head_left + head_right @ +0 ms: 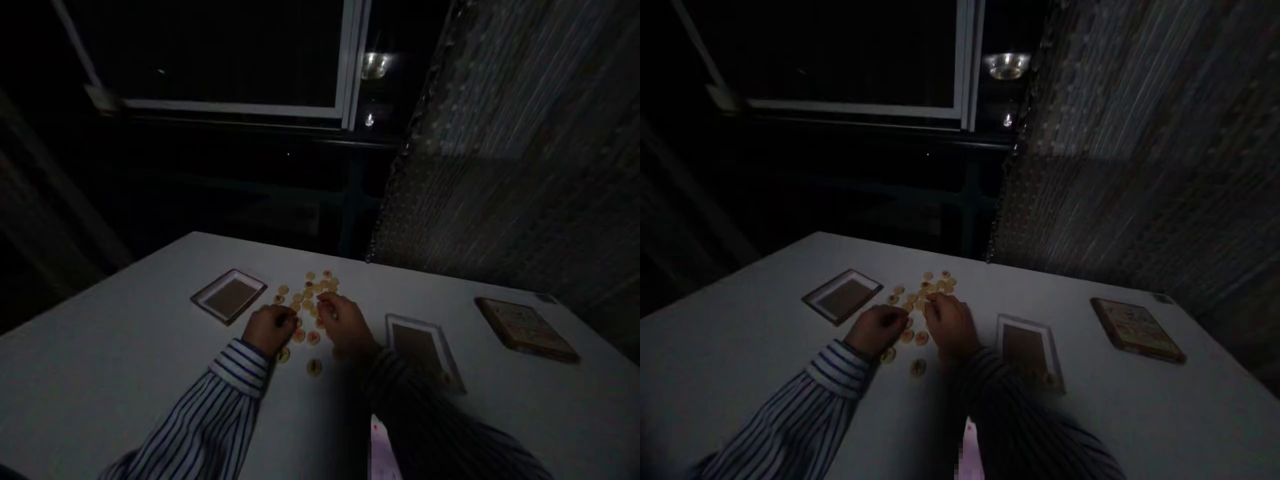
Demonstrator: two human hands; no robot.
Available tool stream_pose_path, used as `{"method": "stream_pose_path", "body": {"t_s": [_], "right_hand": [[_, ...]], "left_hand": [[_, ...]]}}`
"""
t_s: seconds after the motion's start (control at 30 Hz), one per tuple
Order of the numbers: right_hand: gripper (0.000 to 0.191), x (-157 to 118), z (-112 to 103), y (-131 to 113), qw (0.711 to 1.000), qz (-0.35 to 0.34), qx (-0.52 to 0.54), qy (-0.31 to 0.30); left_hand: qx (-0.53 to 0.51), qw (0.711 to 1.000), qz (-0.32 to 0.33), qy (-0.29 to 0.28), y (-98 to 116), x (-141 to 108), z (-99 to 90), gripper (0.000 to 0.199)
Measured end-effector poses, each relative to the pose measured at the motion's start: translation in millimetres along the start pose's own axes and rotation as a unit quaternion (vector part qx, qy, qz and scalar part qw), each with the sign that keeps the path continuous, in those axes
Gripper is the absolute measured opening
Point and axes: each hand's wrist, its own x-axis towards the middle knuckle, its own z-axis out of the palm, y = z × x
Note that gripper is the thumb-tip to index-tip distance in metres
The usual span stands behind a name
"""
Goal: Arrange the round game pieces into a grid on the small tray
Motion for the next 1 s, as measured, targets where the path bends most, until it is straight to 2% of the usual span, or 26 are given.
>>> {"method": "stream_pose_path", "body": {"t_s": [0.2, 0.53, 0.7, 1.0], "right_hand": [[0.025, 2, 4, 0, 1.0, 0.015, -0.02, 0.014], [0.025, 1, 2, -5, 0.999, 0.026, -0.045, -0.003], [0.024, 0, 2, -4, 0.999, 0.015, -0.044, 0.004], [0.023, 1, 3, 0, 0.999, 0.022, -0.046, 0.004]], "left_hand": [[-0.013, 0.999, -0.014, 0.043, -4, 3, -2.1, 0.031], [0.064, 0.998, -0.026, -0.012, 10, 18, -9.0, 0.036], [0.052, 0.998, -0.023, -0.042, 8, 23, -9.5, 0.035], [0.024, 0.999, 0.026, -0.039, -3, 22, -7.9, 0.035]]}}
